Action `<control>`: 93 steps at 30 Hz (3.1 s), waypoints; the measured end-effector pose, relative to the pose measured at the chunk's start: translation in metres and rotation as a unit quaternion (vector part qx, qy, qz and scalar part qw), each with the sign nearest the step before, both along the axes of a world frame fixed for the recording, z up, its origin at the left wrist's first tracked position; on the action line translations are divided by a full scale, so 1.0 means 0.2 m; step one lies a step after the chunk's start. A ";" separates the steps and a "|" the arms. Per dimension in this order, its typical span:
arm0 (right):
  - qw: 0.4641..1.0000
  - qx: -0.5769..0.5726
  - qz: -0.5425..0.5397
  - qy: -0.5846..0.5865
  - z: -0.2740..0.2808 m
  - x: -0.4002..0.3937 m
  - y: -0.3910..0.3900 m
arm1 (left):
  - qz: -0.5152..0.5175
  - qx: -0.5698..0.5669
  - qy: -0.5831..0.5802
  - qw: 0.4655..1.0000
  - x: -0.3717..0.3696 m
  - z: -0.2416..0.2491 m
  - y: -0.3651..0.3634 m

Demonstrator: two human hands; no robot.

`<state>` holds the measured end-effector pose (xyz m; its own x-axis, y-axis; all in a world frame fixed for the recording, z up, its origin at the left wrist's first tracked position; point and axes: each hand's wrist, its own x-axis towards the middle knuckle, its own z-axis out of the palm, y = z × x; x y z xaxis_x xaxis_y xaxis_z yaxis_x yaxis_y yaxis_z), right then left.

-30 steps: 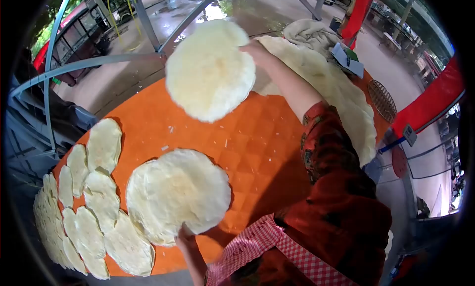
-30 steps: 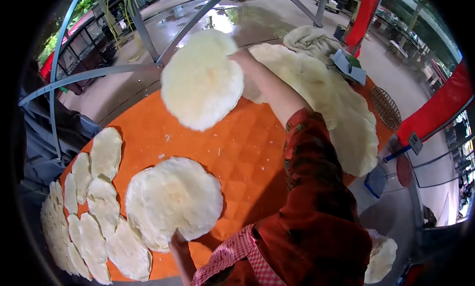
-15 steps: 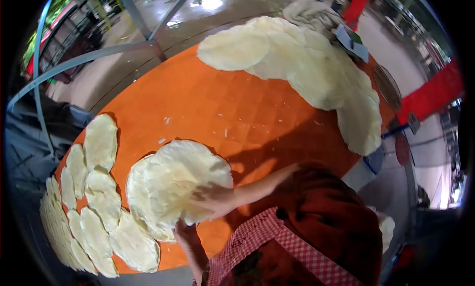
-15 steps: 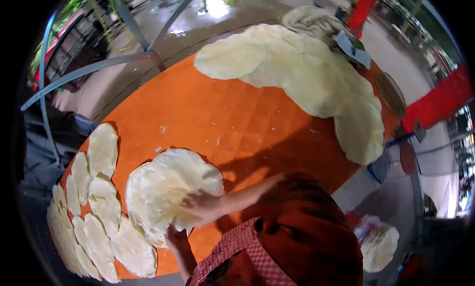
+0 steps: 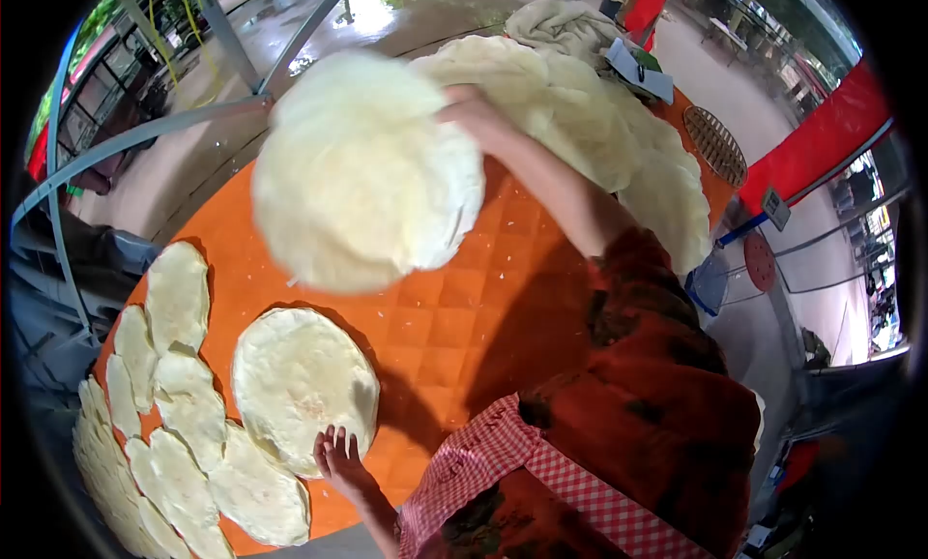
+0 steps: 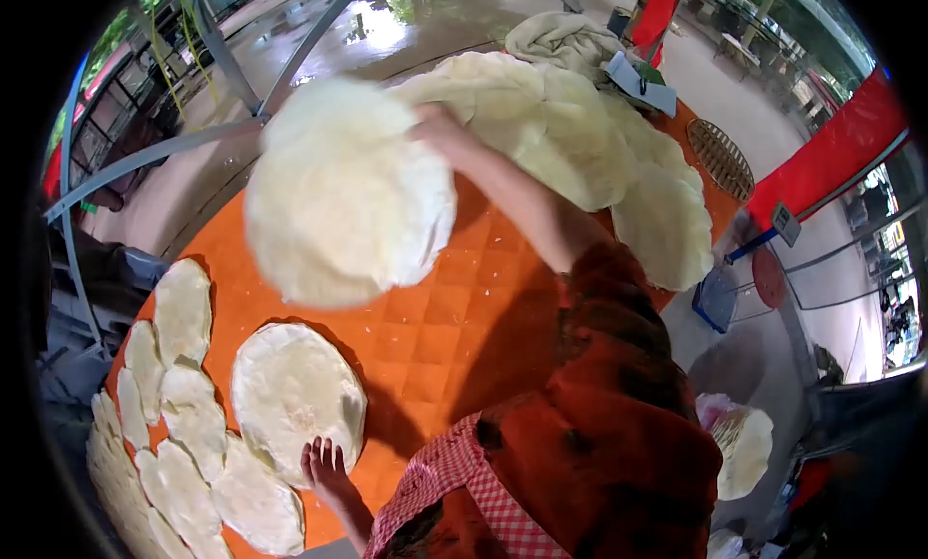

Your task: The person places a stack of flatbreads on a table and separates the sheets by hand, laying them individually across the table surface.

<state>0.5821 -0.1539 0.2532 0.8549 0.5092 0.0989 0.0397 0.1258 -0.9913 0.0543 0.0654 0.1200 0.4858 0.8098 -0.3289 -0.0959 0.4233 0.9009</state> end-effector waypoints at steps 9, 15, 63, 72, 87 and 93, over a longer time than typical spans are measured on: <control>0.888 -0.328 -0.309 -0.089 -1.33 0.18 -1.03 | 0.042 0.002 0.082 0.996 -0.25 -0.06 -0.12; 0.953 -0.123 0.103 0.257 -1.07 -1.24 0.38 | 0.053 0.013 0.069 0.996 -0.31 -0.06 -0.10; 0.833 -0.325 0.312 -0.321 -0.65 -2.20 0.78 | -0.079 -0.347 -0.388 0.850 -0.30 -0.19 0.07; 0.865 -0.340 0.321 -0.181 -0.68 -2.09 0.78 | -0.084 -0.313 -0.271 0.906 -0.30 -0.14 0.06; 0.975 -0.205 0.026 -0.085 -0.12 -1.23 0.41 | -0.048 -0.199 -0.069 0.976 -0.45 -0.47 0.15; 0.993 0.039 -0.107 -0.001 -0.11 -0.58 -0.79 | -0.036 -0.207 -0.042 0.977 -0.54 -0.36 0.04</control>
